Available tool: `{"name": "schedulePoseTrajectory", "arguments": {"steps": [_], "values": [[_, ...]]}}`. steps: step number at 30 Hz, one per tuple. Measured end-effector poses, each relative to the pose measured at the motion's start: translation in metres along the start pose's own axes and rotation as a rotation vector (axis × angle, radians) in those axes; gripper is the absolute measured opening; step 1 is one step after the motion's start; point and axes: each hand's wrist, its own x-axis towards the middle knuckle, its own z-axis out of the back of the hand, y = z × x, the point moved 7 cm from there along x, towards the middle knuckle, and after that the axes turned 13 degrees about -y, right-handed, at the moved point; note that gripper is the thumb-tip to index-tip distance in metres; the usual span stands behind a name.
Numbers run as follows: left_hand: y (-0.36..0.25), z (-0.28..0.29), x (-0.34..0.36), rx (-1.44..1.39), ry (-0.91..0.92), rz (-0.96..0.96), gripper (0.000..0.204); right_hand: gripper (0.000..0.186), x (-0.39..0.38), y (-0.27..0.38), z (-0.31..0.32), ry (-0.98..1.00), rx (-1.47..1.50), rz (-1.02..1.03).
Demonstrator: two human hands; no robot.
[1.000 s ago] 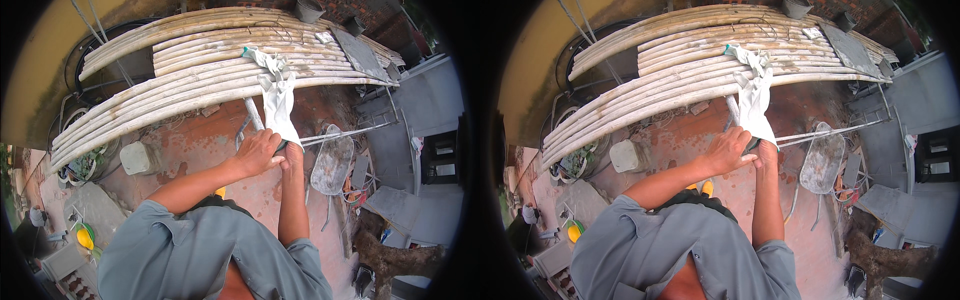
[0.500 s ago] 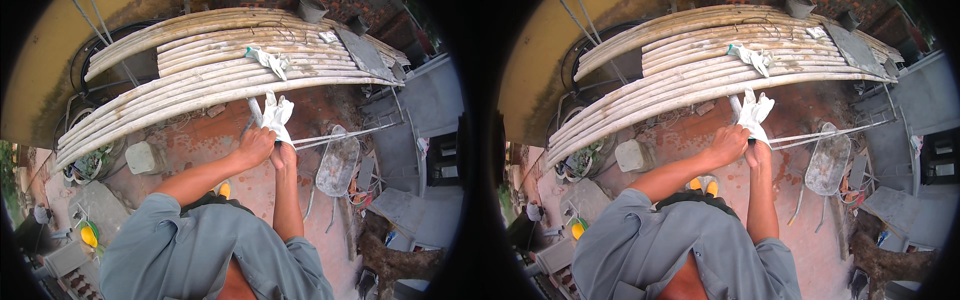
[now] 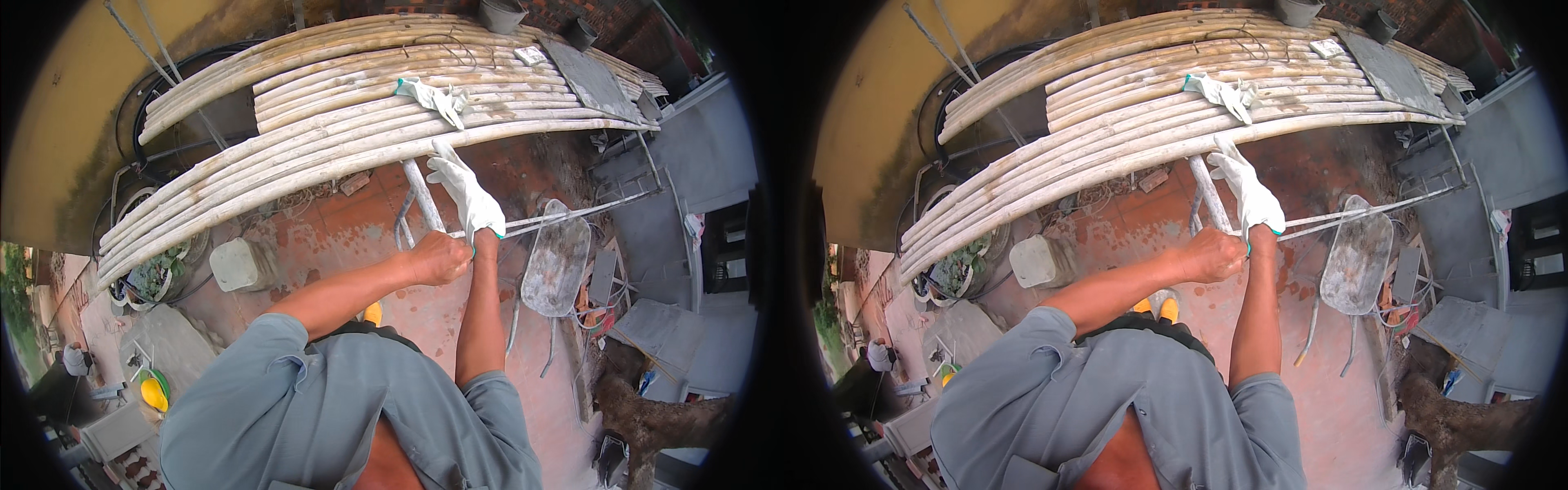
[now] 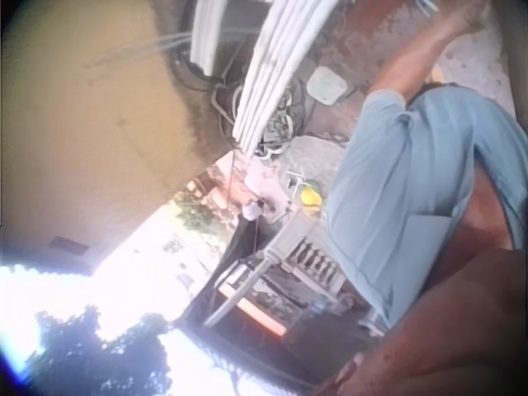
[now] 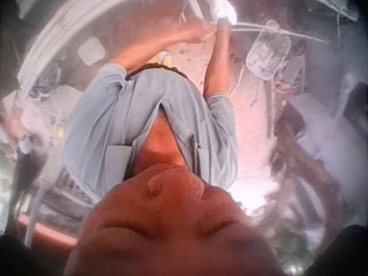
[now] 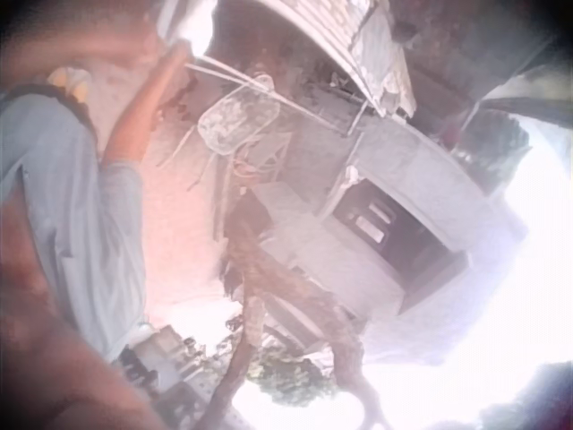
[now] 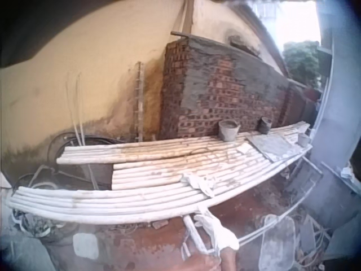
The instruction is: The person puts on white work gloves, then uses a trowel and a float to scoop wet cement from a bucket and apply it to a brick wall. They spread and smooth the cement across the wall surface using the float.
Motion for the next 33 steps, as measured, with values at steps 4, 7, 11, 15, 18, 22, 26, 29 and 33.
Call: {"name": "schedulePoseTrajectory", "arguments": {"steps": [4, 7, 11, 15, 18, 22, 26, 29, 33], "values": [[-0.008, -0.011, -0.010, -0.025, -0.025, -0.044, 0.015, 0.038, -0.006, -0.004, -0.008, 0.150, -0.133, -0.077], [-0.010, -0.011, -0.016, -0.054, 0.027, -0.033, 0.014, 0.037, -0.006, 0.002, -0.011, 0.151, -0.122, -0.082], [-0.016, 0.004, -0.008, -0.071, -0.038, -0.018, 0.013, 0.036, 0.003, 0.015, -0.014, 0.059, 0.011, -0.041], [-0.025, 0.018, 0.007, -0.121, -0.107, -0.040, 0.013, 0.035, 0.018, 0.035, -0.018, -0.027, 0.154, 0.011], [-0.024, 0.026, 0.011, -0.171, -0.068, 0.005, 0.013, 0.035, 0.027, 0.046, -0.024, -0.067, 0.223, 0.058], [-0.026, 0.046, 0.016, -0.129, -0.137, -0.034, 0.013, 0.034, 0.034, 0.052, -0.025, -0.098, 0.248, 0.102], [-0.035, 0.069, 0.020, -0.138, -0.250, 0.030, 0.020, 0.033, 0.032, 0.043, -0.018, -0.085, 0.205, 0.070], [-0.043, 0.088, 0.031, -0.013, -0.393, 0.056, 0.032, 0.033, 0.029, 0.033, -0.017, -0.051, 0.155, 0.023], [-0.044, 0.096, 0.056, 0.192, -0.314, -0.053, 0.026, 0.032, 0.030, 0.026, -0.025, -0.018, 0.138, -0.024]]}}
